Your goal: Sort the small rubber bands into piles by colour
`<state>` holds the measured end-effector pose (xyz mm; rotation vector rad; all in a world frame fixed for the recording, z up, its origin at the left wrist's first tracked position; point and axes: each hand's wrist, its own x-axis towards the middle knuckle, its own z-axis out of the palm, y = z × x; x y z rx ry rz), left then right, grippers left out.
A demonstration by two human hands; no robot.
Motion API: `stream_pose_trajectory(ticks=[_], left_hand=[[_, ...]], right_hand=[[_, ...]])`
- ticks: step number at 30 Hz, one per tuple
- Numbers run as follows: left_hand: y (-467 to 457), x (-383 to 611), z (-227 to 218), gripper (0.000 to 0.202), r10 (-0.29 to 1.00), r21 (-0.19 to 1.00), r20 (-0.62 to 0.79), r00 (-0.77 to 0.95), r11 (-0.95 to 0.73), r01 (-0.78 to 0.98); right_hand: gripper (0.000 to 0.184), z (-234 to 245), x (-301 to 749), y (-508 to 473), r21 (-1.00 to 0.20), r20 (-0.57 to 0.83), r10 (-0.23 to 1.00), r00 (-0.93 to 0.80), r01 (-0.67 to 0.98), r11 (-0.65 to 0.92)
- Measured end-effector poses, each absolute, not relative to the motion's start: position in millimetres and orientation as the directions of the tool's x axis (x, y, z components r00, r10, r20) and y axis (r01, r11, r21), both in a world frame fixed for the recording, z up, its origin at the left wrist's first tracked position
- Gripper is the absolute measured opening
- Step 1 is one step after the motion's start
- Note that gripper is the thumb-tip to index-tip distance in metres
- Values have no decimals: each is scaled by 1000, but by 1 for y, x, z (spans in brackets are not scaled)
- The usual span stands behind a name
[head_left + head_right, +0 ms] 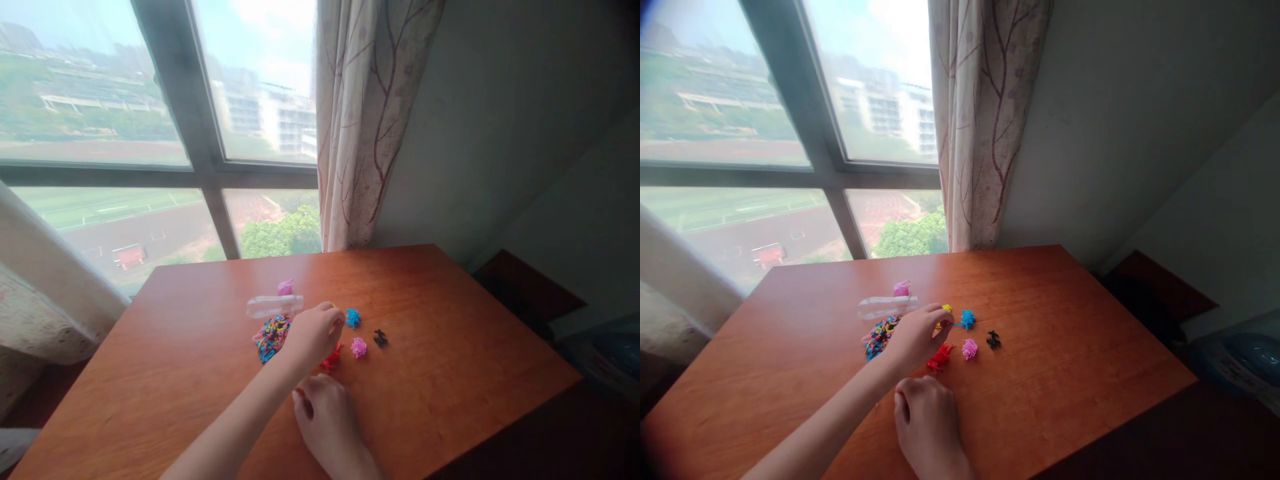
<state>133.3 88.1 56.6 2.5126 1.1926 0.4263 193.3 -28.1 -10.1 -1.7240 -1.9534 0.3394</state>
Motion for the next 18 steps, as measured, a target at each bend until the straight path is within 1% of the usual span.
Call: stream_pose_trajectory(ticks=[5,8,10,13,15,18], left_hand=[[110,167,52,13,752,346,14,659,-622,702],[117,171,48,26,738,321,-49,673,-627,710],[120,170,46,31,734,308,-71,675,-628,715],[120,167,48,27,739,292,-66,671,-629,721],[117,161,53,21,751,283,-35,659,-625,727],[108,144,62,20,783,280,25,622,-602,747]], right_hand=[[15,-13,193,-27,-517,221,973,-58,840,167],[15,-14,193,-28,-537,228,972,-53,826,171],[15,-15,193,-29,-551,230,972,-52,816,174],[15,-15,193,-29,-567,230,972,-55,804,179],[16,-15,193,-29,-571,227,973,-48,803,173],[16,-15,194,-28,-563,226,973,-47,809,169]])
